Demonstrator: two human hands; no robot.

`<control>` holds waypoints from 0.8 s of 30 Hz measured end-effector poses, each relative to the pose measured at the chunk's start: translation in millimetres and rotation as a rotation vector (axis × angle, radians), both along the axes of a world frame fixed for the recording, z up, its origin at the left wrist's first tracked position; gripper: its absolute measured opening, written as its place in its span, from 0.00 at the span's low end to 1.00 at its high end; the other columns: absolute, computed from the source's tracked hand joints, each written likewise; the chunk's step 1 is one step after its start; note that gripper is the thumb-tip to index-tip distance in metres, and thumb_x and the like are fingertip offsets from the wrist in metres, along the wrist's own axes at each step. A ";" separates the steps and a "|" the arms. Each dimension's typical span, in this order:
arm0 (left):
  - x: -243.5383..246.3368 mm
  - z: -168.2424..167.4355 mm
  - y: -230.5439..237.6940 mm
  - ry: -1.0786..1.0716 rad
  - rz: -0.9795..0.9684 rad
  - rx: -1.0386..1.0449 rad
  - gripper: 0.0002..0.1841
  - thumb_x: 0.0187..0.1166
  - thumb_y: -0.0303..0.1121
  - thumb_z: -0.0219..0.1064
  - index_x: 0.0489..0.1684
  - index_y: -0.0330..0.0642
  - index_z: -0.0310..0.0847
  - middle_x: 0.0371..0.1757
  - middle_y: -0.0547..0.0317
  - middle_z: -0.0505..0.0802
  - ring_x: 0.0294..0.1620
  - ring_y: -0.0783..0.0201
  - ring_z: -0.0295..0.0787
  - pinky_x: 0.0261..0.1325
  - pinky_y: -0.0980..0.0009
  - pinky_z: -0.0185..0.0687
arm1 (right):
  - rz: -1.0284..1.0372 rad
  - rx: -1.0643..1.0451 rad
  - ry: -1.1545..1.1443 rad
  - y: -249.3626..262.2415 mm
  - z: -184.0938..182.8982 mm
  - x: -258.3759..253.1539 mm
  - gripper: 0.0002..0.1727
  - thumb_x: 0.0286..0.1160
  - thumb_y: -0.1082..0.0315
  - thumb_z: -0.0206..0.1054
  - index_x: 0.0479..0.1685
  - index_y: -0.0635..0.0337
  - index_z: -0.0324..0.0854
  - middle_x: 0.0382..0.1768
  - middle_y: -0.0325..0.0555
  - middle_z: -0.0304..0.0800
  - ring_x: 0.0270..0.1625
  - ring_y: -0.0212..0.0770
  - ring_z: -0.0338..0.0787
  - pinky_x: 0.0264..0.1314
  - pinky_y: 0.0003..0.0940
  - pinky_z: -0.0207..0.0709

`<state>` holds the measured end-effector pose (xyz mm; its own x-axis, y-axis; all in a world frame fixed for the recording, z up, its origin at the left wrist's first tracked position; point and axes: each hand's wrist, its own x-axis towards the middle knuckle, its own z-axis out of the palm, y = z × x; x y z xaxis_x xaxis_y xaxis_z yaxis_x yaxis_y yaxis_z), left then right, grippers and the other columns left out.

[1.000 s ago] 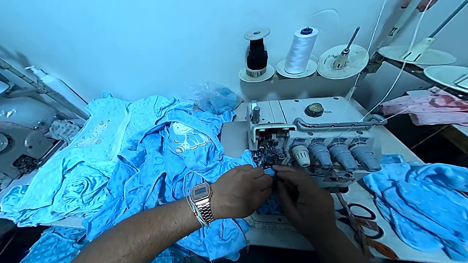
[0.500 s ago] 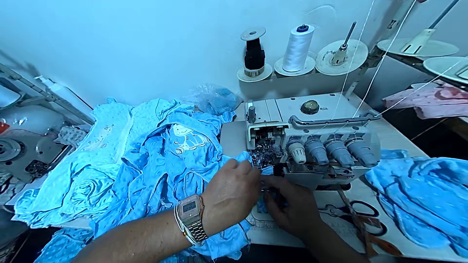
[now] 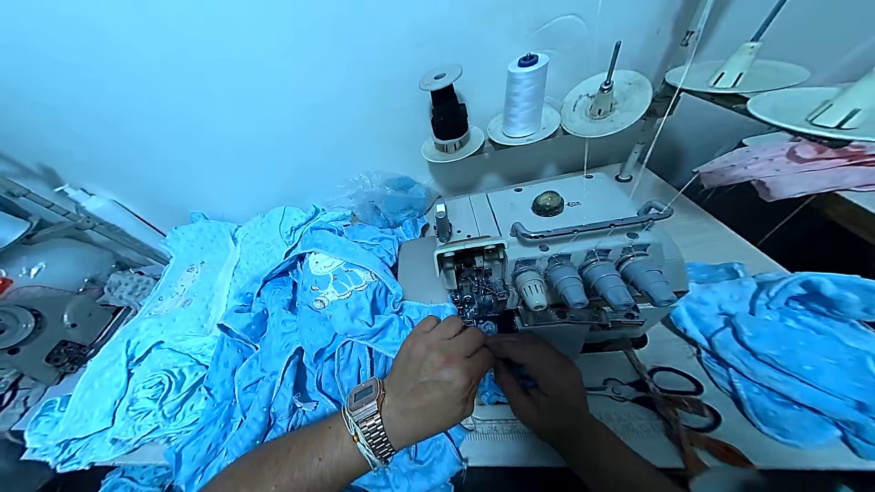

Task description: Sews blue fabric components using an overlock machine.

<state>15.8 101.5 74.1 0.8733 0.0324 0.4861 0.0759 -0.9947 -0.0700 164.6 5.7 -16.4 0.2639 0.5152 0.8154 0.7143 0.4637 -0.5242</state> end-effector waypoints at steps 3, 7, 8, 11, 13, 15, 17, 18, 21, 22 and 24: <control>-6.4 11.9 6.6 0.086 -0.006 -0.038 0.13 0.78 0.37 0.61 0.26 0.51 0.90 0.29 0.67 0.86 0.36 0.63 0.81 0.36 0.66 0.69 | -0.043 0.001 -0.073 -1.5 4.2 2.4 0.06 0.80 0.70 0.62 0.41 0.56 0.85 0.41 0.41 0.93 0.49 0.31 0.91 0.55 0.20 0.83; -15.1 38.7 19.9 0.195 0.009 0.076 0.11 0.73 0.37 0.62 0.24 0.51 0.89 0.29 0.67 0.86 0.37 0.61 0.82 0.38 0.61 0.69 | -0.086 -0.041 -0.171 -11.7 8.9 12.3 0.07 0.72 0.69 0.59 0.33 0.55 0.84 0.33 0.40 0.90 0.42 0.33 0.88 0.48 0.22 0.80; -16.1 45.1 21.7 0.210 0.030 0.127 0.10 0.71 0.37 0.63 0.23 0.50 0.88 0.28 0.66 0.85 0.37 0.60 0.82 0.38 0.60 0.69 | -0.096 -0.061 -0.194 -15.7 8.5 16.0 0.08 0.71 0.68 0.58 0.32 0.55 0.83 0.30 0.40 0.88 0.39 0.34 0.86 0.43 0.23 0.80; -15.2 53.5 16.7 0.231 0.034 0.185 0.07 0.67 0.34 0.65 0.20 0.50 0.86 0.27 0.65 0.84 0.36 0.59 0.79 0.41 0.59 0.66 | -0.154 -0.125 -0.221 -29.6 2.8 27.2 0.11 0.69 0.65 0.56 0.29 0.55 0.83 0.26 0.41 0.85 0.32 0.36 0.84 0.34 0.27 0.78; -11.2 45.1 6.4 0.231 -0.011 0.124 0.07 0.67 0.33 0.65 0.22 0.51 0.87 0.28 0.66 0.84 0.38 0.60 0.81 0.44 0.59 0.69 | -0.204 -0.134 -0.177 -41.0 -2.6 32.5 0.12 0.70 0.64 0.56 0.33 0.58 0.85 0.27 0.43 0.85 0.28 0.33 0.82 0.28 0.24 0.76; -6.6 27.6 -3.7 0.189 -0.019 0.019 0.08 0.70 0.32 0.65 0.22 0.51 0.87 0.29 0.66 0.84 0.39 0.62 0.80 0.45 0.61 0.70 | -0.243 -0.135 -0.123 -55.7 -8.0 35.3 0.13 0.73 0.63 0.57 0.39 0.60 0.86 0.31 0.47 0.86 0.25 0.31 0.79 0.24 0.22 0.71; -5.3 11.3 -11.4 0.119 0.022 -0.033 0.09 0.73 0.32 0.62 0.23 0.51 0.86 0.31 0.66 0.84 0.41 0.61 0.81 0.46 0.62 0.70 | -0.299 -0.148 -0.109 -69.8 -14.0 39.1 0.13 0.75 0.63 0.57 0.40 0.60 0.85 0.34 0.50 0.89 0.25 0.32 0.79 0.23 0.22 0.70; -5.7 5.8 -13.7 0.088 0.048 -0.048 0.10 0.75 0.33 0.61 0.24 0.52 0.87 0.32 0.66 0.84 0.42 0.61 0.81 0.48 0.62 0.70 | -0.331 -0.156 -0.113 -75.7 -18.1 42.4 0.13 0.75 0.63 0.57 0.39 0.60 0.85 0.34 0.50 0.89 0.25 0.33 0.80 0.22 0.23 0.70; -6.9 -5.2 -16.6 0.022 0.096 -0.080 0.12 0.78 0.34 0.58 0.27 0.53 0.87 0.33 0.66 0.84 0.45 0.62 0.80 0.51 0.62 0.68 | -0.441 -0.276 -0.189 -91.4 -23.6 54.2 0.16 0.74 0.60 0.57 0.37 0.62 0.87 0.35 0.54 0.91 0.33 0.46 0.88 0.31 0.35 0.79; -6.6 -7.2 -16.6 0.006 0.104 -0.091 0.12 0.78 0.34 0.58 0.27 0.53 0.87 0.33 0.66 0.84 0.45 0.62 0.80 0.51 0.62 0.68 | -0.471 -0.347 -0.214 -95.1 -23.1 57.8 0.18 0.73 0.58 0.56 0.36 0.62 0.88 0.37 0.55 0.92 0.38 0.53 0.89 0.36 0.44 0.79; -4.8 -9.6 -14.5 -0.018 0.116 -0.108 0.12 0.77 0.34 0.58 0.27 0.53 0.88 0.34 0.66 0.85 0.46 0.62 0.81 0.51 0.61 0.67 | -0.476 -0.479 -0.235 -101.5 -21.2 66.0 0.22 0.71 0.57 0.53 0.37 0.62 0.90 0.40 0.56 0.92 0.45 0.62 0.89 0.45 0.55 0.79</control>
